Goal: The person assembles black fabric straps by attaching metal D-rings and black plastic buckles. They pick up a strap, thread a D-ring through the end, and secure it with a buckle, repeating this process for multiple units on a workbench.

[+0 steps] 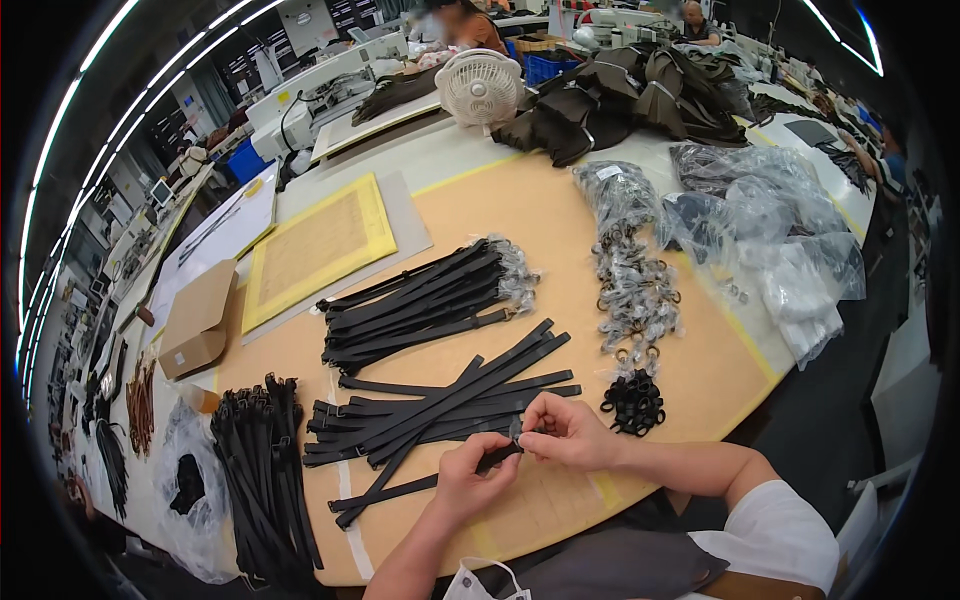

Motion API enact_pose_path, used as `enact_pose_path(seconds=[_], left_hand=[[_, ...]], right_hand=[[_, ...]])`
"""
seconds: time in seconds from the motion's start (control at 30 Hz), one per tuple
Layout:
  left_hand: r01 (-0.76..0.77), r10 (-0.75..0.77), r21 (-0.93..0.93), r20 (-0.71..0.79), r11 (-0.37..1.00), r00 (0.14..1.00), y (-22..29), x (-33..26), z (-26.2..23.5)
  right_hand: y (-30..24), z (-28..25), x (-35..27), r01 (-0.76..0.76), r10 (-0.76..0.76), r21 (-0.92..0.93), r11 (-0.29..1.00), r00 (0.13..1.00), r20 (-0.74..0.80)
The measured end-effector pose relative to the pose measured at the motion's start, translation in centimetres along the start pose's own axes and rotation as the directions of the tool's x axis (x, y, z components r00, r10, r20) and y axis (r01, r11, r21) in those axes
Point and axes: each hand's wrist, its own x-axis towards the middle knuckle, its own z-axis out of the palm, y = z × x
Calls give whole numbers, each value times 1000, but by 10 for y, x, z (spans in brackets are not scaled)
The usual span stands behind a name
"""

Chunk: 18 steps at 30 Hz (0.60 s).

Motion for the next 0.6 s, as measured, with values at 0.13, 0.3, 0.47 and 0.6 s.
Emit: enact_pose_path(seconds=[0.13, 0.3, 0.47, 0.6], left_hand=[[-58, 60, 58, -33, 997, 998, 3, 3, -2], [-17, 19, 62, -39, 998, 999, 3, 1, -6], [3, -3, 32, 12, 999, 1000, 1, 2, -3], [-13, 11, 82, 25, 997, 1000, 3, -1, -1]], right_hand=[[-3, 4, 8, 13, -9, -91, 996, 999, 46], [4, 3, 16, 22, -17, -52, 998, 996, 93], [15, 0, 14, 164, -154, -122, 979, 984, 88], [18, -3, 9, 154, -142, -195, 969, 987, 76]])
